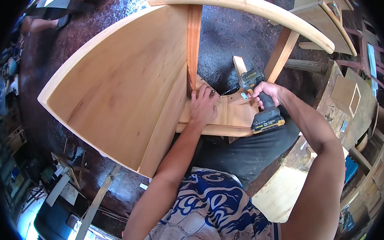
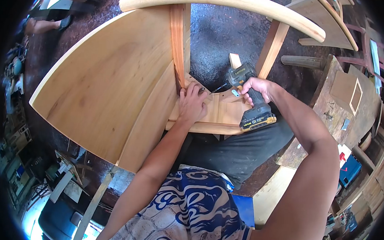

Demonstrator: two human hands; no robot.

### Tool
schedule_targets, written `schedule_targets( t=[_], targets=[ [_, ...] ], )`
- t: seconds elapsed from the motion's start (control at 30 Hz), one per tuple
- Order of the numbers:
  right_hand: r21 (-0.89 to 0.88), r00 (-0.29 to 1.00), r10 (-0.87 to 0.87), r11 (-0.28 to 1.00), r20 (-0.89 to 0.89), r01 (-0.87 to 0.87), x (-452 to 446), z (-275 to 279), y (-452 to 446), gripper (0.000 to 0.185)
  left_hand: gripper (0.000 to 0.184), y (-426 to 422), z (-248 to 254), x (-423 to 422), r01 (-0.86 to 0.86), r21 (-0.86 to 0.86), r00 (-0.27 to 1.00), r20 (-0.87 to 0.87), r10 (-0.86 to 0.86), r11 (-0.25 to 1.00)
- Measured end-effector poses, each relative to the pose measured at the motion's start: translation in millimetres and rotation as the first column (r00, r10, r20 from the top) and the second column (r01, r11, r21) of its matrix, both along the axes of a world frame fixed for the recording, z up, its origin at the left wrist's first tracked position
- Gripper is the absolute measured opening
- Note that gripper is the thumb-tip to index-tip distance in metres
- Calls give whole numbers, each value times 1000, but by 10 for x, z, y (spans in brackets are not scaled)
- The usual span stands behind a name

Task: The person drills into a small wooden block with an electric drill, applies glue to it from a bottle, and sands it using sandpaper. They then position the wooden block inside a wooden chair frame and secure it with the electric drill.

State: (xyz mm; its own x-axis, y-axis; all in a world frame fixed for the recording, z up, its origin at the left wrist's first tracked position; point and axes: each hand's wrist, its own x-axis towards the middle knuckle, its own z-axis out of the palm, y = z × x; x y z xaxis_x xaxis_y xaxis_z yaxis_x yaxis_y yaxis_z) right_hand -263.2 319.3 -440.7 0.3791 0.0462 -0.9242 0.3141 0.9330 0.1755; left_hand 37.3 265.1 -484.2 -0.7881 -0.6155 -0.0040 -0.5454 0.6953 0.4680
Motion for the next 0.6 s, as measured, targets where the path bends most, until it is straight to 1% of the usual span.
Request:
schedule_targets(
  t=[0.17, 0.33, 0.4, 0.47, 0.5, 0.6],
  targets=[
    [-21, 1000, -2, 1000, 26, 3, -16, -42, 31, 13, 31, 4, 3, 7, 11, -11, 1000, 17, -11, 1000],
    [-6, 1000, 10, 1000, -5, -10, -23, -58, 38, 14, 31, 8, 5, 7, 9, -6, 999, 32, -9, 1000],
    [-10, 1000, 27, 1000, -12, -27, -10, -36, 53, 14, 38, 10, 11, 9, 21, 48, 997, 71, -24, 999],
    [-16, 999, 47, 999, -18, -47, -17, -35, 29, 13, 35, 10, -3, -2, 8, 18, 999, 51, -9, 1000],
    [-11, 1000, 23, 1000, 3, -23, -14, -46, 35, 14, 32, 22, -12, 8, 3, -8, 999, 34, -3, 1000],
    [-8, 1000, -3, 1000, 19, 3, -14, -60, 38, 14, 31, 25, -27, 5, -1, -11, 999, 35, 1, 1000]
  ],
)
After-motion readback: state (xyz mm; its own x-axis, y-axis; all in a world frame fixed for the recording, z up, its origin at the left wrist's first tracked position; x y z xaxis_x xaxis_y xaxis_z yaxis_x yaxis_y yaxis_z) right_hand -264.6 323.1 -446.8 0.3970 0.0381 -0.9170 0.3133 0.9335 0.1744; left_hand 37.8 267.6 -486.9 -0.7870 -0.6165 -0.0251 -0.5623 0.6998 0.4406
